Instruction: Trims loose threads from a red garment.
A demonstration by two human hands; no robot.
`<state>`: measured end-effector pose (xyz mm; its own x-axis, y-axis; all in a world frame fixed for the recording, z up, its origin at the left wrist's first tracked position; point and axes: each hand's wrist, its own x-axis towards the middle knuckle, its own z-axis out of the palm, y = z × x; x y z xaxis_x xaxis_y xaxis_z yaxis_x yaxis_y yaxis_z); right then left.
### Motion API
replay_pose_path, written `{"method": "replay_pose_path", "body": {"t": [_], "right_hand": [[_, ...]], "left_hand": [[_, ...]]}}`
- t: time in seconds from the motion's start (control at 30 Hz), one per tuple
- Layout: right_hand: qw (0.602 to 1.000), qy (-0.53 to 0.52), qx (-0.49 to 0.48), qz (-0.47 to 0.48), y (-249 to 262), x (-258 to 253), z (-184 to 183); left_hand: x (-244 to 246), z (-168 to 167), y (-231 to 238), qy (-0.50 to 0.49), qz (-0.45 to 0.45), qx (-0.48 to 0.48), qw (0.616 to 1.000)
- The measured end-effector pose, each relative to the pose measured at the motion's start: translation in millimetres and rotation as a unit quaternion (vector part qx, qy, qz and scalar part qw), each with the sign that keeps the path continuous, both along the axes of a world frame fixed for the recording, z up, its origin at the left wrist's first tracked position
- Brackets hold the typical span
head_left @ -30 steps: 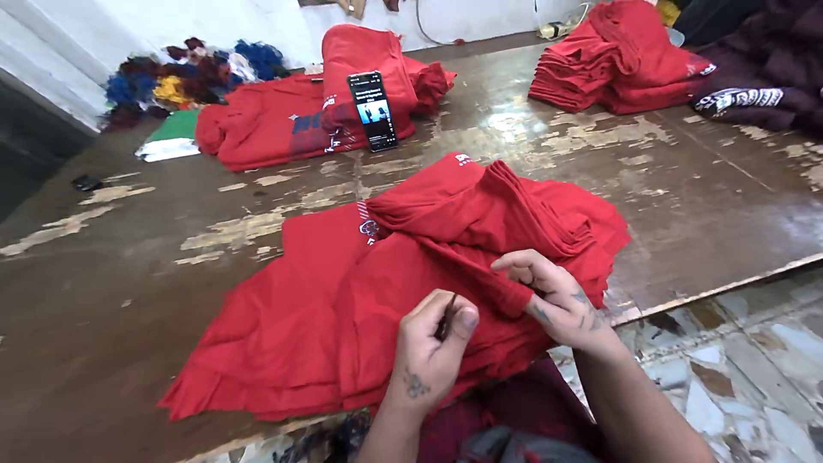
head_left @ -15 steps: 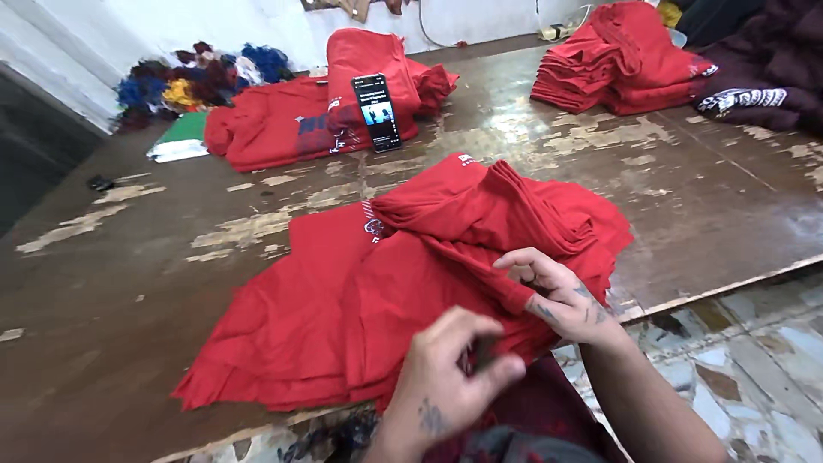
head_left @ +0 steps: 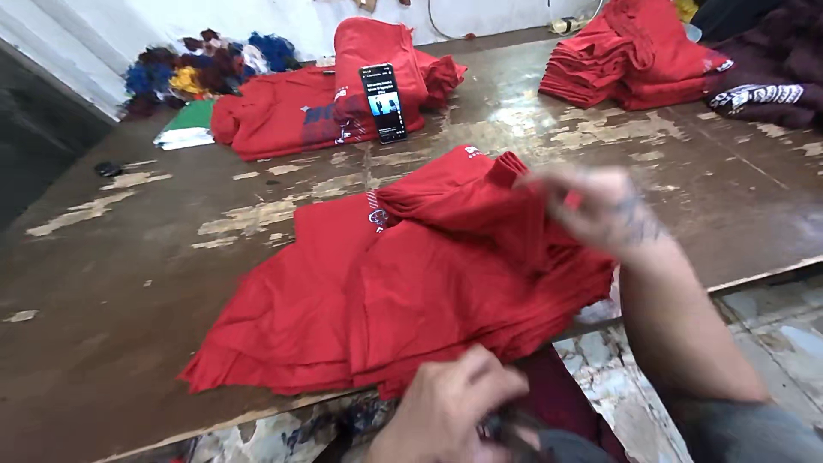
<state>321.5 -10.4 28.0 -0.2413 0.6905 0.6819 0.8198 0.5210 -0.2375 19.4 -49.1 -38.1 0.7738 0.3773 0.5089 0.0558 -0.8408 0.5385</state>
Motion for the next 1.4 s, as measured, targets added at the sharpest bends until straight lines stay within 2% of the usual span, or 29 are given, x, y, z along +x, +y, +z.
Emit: {"method": "replay_pose_path", "body": {"t": [0.07,0.13,0.17,0.2,0.27,0.3,0.37,0.4,0.47,0.53,0.6,0.67,0.7,0.77,0.8,0.87,0.93,1.0,1.07,1.1,1.13,1.17,1.2,1.23,1.27,1.3,1.33,1.4], "right_hand": [[0.991,0.003,-0.001,-0.134,-1.0,20.7,23.8],[0.993,0.011,0.018,-0.12,-28.0,10.5,26.7],[0.997,0.016,0.022,-0.071,-45.1,-4.3,18.1],[1.0,0.018,0.008,-0.024,-60.2,-20.6,5.0],[0.998,-0.009,-0.049,0.041,-79.7,-51.0,-32.0],[0.995,-0.031,-0.064,0.068,-90.9,-64.2,-58.7],[0.985,-0.044,-0.061,0.153,-122.5,-88.1,-113.9],[0.977,-0.028,-0.049,0.205,-136.5,-96.0,-129.8],[0.965,0.011,-0.056,0.255,-151.5,-96.8,-127.1],[0.983,0.042,-0.026,0.176,-149.1,-74.0,-98.3],[0.999,0.039,0.009,0.035,-131.6,-29.3,-64.7],[0.995,0.012,0.006,-0.094,-99.3,17.2,-44.2],[0.989,-0.003,-0.032,-0.142,-77.5,34.5,-40.2],[0.957,0.011,-0.221,-0.188,-29.6,54.6,-34.3],[0.936,0.039,-0.302,-0.175,-6.6,57.7,-32.1],[0.923,0.08,-0.359,-0.112,22.4,54.7,-29.6],[0.936,0.076,-0.344,-0.008,25.0,45.6,-25.6],[0.929,0.086,-0.321,0.162,12.9,23.7,-13.0],[0.868,0.165,-0.321,0.341,2.7,1.2,0.7],[0.833,0.213,-0.322,0.397,-0.2,-4.1,7.0],[0.833,0.227,-0.305,0.403,-1.1,-2.1,13.3],[0.88,0.195,-0.254,0.351,0.0,4.6,18.1],[0.94,0.13,-0.187,0.252,2.1,9.1,18.9],[0.978,0.045,-0.148,0.143,3.7,4.5,16.4],[0.981,-0.038,-0.179,0.066,1.1,-12.6,11.6],[0.963,-0.101,-0.245,0.041,-5.5,-39.1,3.8],[0.94,-0.154,-0.3,0.059,-14.5,-65.6,-6.7],[0.918,-0.195,-0.317,0.138,-31.8,-83.3,-16.3]], "left_hand": [[11.9,-3.7,12.7,0.02,0.126,0.063,0.99],[17.1,-18.6,11.6,0.032,0.135,0.1,0.985],[11.1,-20.9,1.7,0.035,0.082,0.082,0.993],[1.1,-18.0,-8.3,0.036,-0.009,0.033,0.999],[-21.2,-4.2,-12.0,0.041,-0.166,-0.104,0.98],[-33.2,-0.2,-7.4,0.04,-0.178,-0.145,0.973],[-55.8,3.0,10.2,0.019,-0.086,-0.162,0.983],[-63.6,5.7,22.1,-0.002,-0.025,-0.163,0.986],[-74.1,16.0,41.2,-0.052,0.064,-0.179,0.98],[-79.9,24.2,50.9,-0.117,0.101,-0.201,0.967],[-80.8,28.9,59.0,-0.165,0.12,-0.2,0.958],[-80.4,32.7,68.9,-0.183,0.133,-0.186,0.956],[-79.5,33.9,75.3,-0.181,0.146,-0.174,0.957],[-74.9,36.3,96.2,-0.169,0.18,-0.147,0.958],[-71.7,38.7,111.4,-0.157,0.193,-0.137,0.959],[-65.8,44.2,145.0,-0.122,0.229,-0.13,0.957],[-64.7,45.7,176.8,-0.084,0.275,-0.146,0.946],[-66.5,36.4,206.6,-0.076,0.308,-0.169,0.933],[-71.4,16.2,229.2,-0.071,0.348,-0.197,0.914],[-75.0,4.5,237.3,-0.062,0.371,-0.216,0.901],[-79.7,-5.8,243.2,-0.045,0.389,-0.239,0.889],[-83.9,-12.1,245.4,-0.031,0.402,-0.266,0.876],[-86.6,-15.1,243.7,-0.031,0.409,-0.29,0.864],[-86.7,-14.1,238.5,-0.05,0.412,-0.312,0.854],[-86.3,-11.6,234.5,-0.074,0.411,-0.33,0.847],[-86.0,-9.8,232.9,-0.09,0.407,-0.34,0.843],[-85.7,-8.5,232.8,-0.094,0.402,-0.342,0.844],[-86.0,-9.6,233.1,-0.083,0.39,-0.336,0.853]]}}
